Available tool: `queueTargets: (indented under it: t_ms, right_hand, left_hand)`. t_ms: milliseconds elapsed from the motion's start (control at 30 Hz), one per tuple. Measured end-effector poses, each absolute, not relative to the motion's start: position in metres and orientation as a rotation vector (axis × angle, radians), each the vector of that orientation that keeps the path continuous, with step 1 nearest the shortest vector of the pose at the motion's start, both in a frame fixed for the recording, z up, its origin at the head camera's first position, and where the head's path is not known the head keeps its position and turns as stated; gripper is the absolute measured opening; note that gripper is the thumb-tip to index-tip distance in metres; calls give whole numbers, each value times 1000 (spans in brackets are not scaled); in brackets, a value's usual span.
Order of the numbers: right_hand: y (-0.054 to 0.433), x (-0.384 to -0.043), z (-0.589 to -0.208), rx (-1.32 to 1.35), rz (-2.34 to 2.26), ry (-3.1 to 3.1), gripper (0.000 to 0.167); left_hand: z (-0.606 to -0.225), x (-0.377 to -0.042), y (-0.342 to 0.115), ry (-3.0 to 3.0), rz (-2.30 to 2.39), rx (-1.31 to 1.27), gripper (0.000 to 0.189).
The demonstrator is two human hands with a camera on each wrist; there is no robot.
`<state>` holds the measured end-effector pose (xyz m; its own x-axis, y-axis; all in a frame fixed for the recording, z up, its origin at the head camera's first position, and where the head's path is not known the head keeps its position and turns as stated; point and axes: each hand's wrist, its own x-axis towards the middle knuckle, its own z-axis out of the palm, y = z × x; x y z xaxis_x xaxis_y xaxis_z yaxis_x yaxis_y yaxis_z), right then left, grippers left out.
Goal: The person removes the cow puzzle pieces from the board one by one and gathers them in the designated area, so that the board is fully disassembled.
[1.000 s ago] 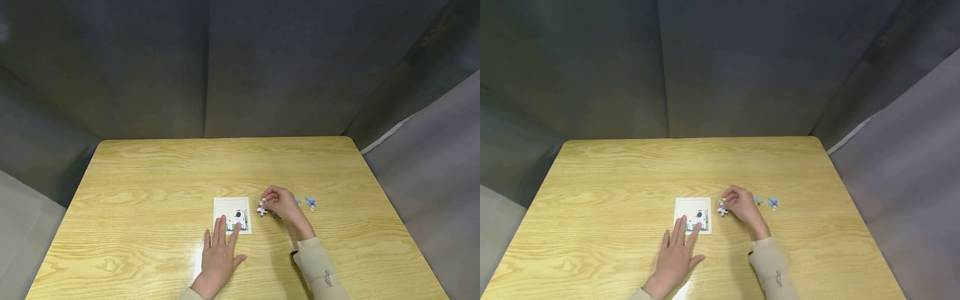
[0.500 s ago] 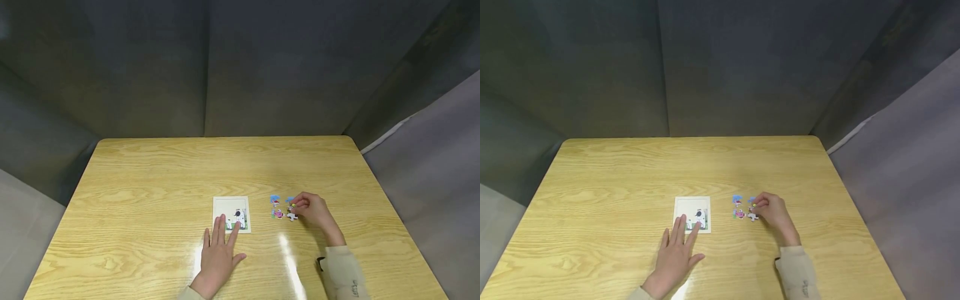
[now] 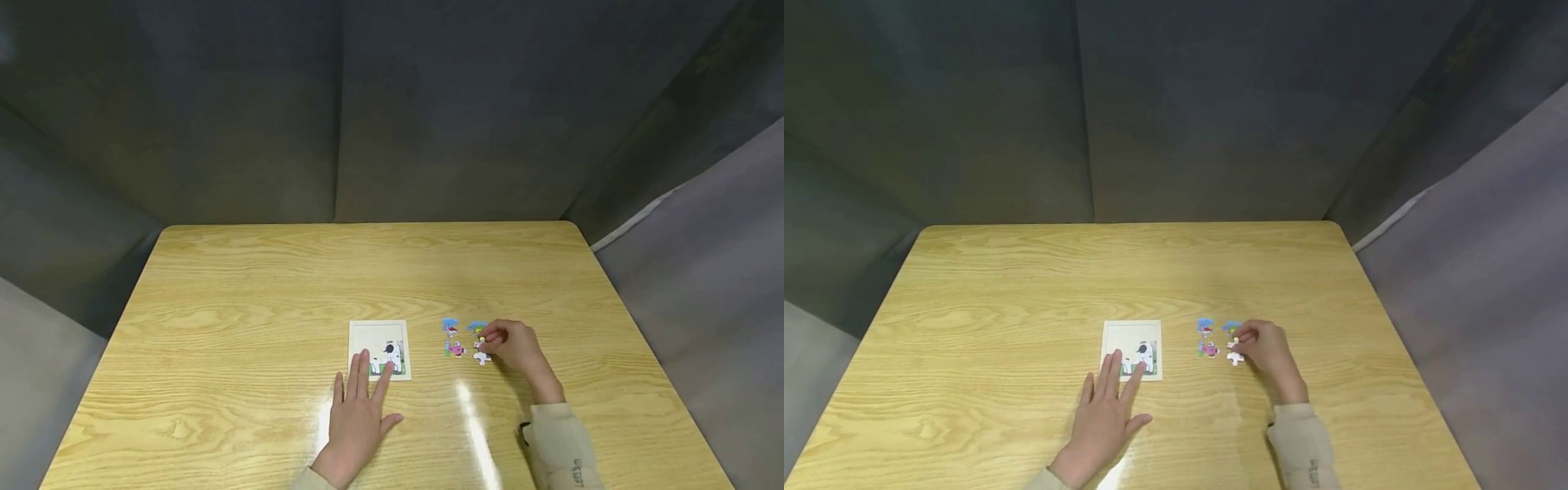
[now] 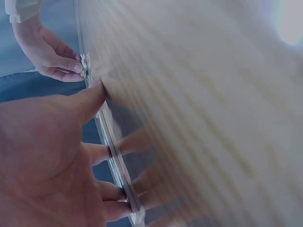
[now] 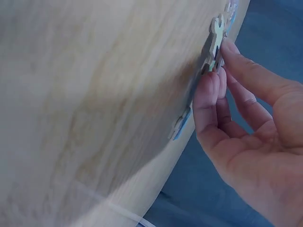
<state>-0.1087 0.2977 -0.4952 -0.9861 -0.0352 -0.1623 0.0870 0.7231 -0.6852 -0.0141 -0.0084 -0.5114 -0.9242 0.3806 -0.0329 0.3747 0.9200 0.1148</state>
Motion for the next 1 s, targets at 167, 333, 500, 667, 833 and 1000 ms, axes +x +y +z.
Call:
queueTargets:
  t_ms: [167, 333, 500, 667, 833, 1000]
  right_hand:
    - [298, -107, -498, 67, -1108, 2747, 15]
    - [299, -107, -500, 67, -1122, 2747, 15]
    - [293, -105, -493, 27, -1152, 2769, 13]
    - [276, -105, -488, -92, -1235, 2752, 11]
    - [251, -108, -490, -144, -1285, 2701, 11]
    - [220, -113, -491, -150, -1305, 2696, 10]
  left_hand:
    - [-510, -14, -8, 3016, 169, 591, 82]
    - [-510, -14, -8, 3013, 163, 587, 82]
    - [-511, -15, -9, 3020, 154, 588, 83]
    - [-512, -14, -9, 3021, 159, 587, 83]
    - [-512, -14, -9, 3020, 169, 595, 83]
    - [-510, -14, -9, 3015, 159, 586, 83]
